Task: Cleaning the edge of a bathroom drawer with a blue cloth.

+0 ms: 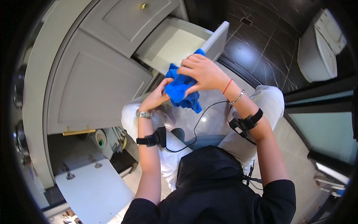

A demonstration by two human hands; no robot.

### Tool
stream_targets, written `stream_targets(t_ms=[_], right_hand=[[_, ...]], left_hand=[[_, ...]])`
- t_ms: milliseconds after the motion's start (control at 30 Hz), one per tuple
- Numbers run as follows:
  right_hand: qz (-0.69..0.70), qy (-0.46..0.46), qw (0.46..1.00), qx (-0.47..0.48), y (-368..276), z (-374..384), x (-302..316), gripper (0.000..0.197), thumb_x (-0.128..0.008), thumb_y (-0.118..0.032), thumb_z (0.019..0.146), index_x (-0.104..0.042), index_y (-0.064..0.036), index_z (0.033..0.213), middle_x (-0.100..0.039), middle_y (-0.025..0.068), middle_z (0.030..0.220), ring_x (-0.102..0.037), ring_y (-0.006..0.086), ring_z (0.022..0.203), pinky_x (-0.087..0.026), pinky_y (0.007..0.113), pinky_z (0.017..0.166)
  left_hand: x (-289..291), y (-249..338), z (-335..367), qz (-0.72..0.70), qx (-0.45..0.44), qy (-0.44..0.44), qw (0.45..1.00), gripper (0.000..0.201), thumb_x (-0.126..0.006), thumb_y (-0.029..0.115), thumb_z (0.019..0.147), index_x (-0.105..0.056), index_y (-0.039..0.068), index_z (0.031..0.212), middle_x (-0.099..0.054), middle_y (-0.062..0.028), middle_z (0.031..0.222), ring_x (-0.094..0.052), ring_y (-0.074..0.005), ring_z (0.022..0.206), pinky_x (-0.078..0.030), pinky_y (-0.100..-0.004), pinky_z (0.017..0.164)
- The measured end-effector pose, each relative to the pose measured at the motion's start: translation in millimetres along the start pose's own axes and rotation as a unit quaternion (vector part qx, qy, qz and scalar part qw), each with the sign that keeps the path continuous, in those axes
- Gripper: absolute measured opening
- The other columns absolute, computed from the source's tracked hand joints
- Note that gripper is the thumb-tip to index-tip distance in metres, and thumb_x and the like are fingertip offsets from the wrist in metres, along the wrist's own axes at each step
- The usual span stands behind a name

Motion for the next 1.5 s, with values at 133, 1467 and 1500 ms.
stream_targets(t_ms=[133,1467,1500], right_hand=[[-0.025,-0.004,0.999,-0.041,-1.6,6.0,-6.8,0.062,-0.066,-0.061,0.07,-0.057,-0.0079,0.101,-0.055,0.0097,0.099,-0.053,0.0287,0.1,-0.039,0.041,0.095],[0.012,0.078,0.993,-0.087,-21.4,12.5,-9.1,0.034,-0.064,-0.036,0.068,-0.062,-0.0079,0.087,-0.058,0.0085,0.084,-0.057,0.027,0.089,-0.039,0.043,0.096],[0.01,0.082,0.992,-0.092,-14.9,12.0,-5.6,0.034,-0.064,-0.036,0.068,-0.062,-0.0079,0.087,-0.058,0.0085,0.084,-0.057,0.027,0.089,-0.039,0.043,0.096]], left_hand=[[2.6,5.3,-5.0,0.03,0.008,0.026,0.999,0.043,-0.062,0.01,0.087,-0.044,0.007,0.126,-0.05,0.0003,0.111,-0.05,-0.0082,0.095,-0.045,-0.0246,0.084],[7.9,3.1,7.8,0.067,-0.035,0.066,0.995,0.044,-0.073,0.019,0.079,-0.048,0.008,0.114,-0.053,-0.0012,0.101,-0.049,-0.0087,0.094,-0.045,-0.0262,0.082],[5.9,3.4,7.7,0.043,-0.028,0.058,0.997,0.045,-0.073,0.023,0.081,-0.048,0.008,0.115,-0.053,-0.0008,0.102,-0.049,-0.0086,0.094,-0.045,-0.0251,0.08]])
Point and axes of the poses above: each hand's wrist, its own z-axis towards the middle knuckle, its own x-axis out of the back of the hand, y = z × x, the point moved 10 cm from there along z, towards the middle knuckle
